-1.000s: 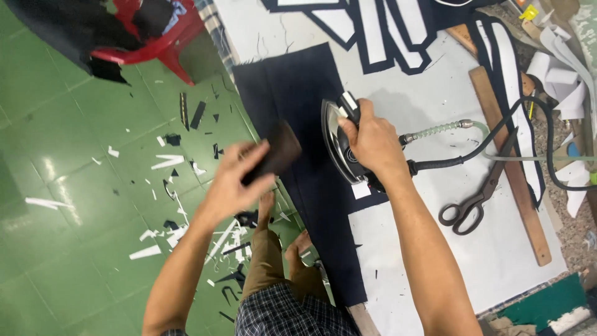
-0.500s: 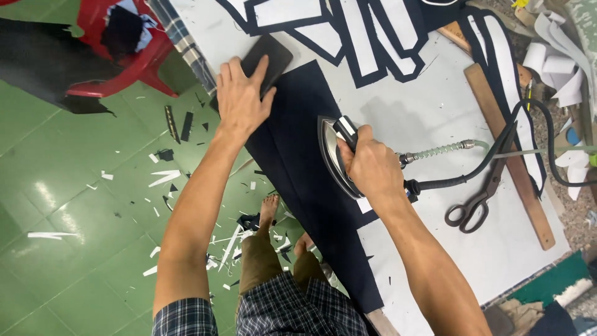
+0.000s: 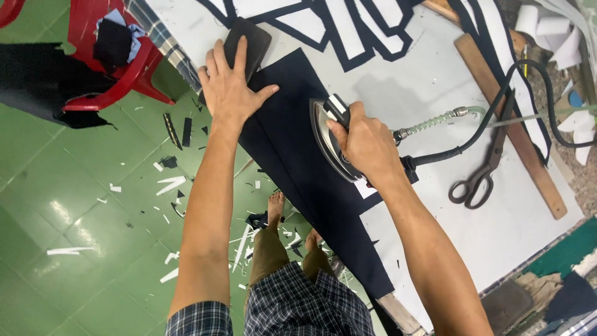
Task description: The person irons a piece of black fabric on a white work table using a steam iron and a pressing block. They then use scissors to trim the edges of the fabric and continue ironing the folded material.
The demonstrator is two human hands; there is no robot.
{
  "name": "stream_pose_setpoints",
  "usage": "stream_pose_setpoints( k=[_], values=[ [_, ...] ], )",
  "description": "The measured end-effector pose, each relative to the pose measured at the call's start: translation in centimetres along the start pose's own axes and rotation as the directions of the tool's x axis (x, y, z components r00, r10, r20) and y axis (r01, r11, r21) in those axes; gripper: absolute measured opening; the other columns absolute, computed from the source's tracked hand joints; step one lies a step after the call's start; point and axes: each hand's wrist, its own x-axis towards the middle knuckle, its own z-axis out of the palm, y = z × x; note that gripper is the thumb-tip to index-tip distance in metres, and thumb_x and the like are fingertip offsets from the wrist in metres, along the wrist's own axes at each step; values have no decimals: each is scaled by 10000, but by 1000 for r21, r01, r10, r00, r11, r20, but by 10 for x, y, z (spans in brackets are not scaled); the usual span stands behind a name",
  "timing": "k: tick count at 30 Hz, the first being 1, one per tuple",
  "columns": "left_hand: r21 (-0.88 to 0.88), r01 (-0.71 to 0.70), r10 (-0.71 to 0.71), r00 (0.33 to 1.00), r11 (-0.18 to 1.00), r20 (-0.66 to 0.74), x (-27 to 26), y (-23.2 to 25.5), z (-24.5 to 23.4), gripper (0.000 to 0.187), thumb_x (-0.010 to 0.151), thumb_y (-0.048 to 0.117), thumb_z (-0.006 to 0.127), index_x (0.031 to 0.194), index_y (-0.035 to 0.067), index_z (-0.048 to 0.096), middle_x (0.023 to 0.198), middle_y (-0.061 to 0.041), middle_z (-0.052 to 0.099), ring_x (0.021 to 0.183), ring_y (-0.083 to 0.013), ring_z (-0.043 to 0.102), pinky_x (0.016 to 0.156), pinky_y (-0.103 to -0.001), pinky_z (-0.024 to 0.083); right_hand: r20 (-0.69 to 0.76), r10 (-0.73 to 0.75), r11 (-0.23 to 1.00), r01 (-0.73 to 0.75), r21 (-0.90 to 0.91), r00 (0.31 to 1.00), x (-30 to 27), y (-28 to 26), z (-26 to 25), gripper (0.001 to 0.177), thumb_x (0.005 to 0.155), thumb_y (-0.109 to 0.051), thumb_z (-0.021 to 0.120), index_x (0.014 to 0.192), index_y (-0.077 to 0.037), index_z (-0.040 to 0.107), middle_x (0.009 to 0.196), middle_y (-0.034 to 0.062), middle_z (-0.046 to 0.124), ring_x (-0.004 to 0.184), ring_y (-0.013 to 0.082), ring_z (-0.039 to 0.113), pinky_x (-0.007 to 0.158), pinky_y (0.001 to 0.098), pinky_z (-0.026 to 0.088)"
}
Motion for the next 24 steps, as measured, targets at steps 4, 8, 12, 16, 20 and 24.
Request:
stream_pose_setpoints(
  k=[4,8,12,16,20,24],
  values=[
    [7,-24,24,998,1000,-62,-1,-2,6,1096,813,846,760,1611,246,309,1548,-215,330,1392,-397,346,1066,-534,351,-1,25,1000,-25,10,1000,-17,4,2,482,1095,-483,461,1098,-1,453,582,154,601,494,475,579,440,573,441],
    [10,-18,18,1000,1000,-24,-1,-1,1,1081,847,851,720,1625,246,277,1569,-219,306,1411,-400,319,1080,-549,332,30,79,997,-79,2,996,-30,8,1,480,1095,-496,434,1106,-17,448,617,168,625,524,487,599,463,579,460],
    [13,2,-2,1000,1000,22,0,2,-4,1077,860,846,698,1633,244,253,1590,-214,274,1430,-397,291,1099,-550,315,50,114,993,-113,-15,992,-43,11,1,500,1092,-519,412,1108,-20,449,625,169,634,524,487,603,463,582,464],
    [-6,-9,9,1000,1000,-1,-1,1,-1,1070,855,830,720,1627,241,269,1580,-218,286,1420,-401,304,1092,-544,310,42,100,995,-101,4,994,-55,16,1,463,1097,-490,431,1084,-27,448,628,157,633,502,462,596,449,555,459],
    [10,-22,22,999,1000,-25,-1,1,1,1037,886,818,719,1623,233,284,1580,-226,303,1416,-416,325,1097,-556,328,53,121,993,-122,7,991,-65,21,2,464,1091,-487,450,1100,-23,447,681,166,664,543,469,617,466,561,474],
    [13,-27,28,999,1000,-37,-2,0,2,1042,888,820,730,1622,227,290,1574,-228,308,1402,-419,336,1094,-554,333,42,120,993,-120,12,992,-74,25,4,467,1088,-486,471,1087,-20,449,683,177,664,546,474,621,468,566,485]
  ],
)
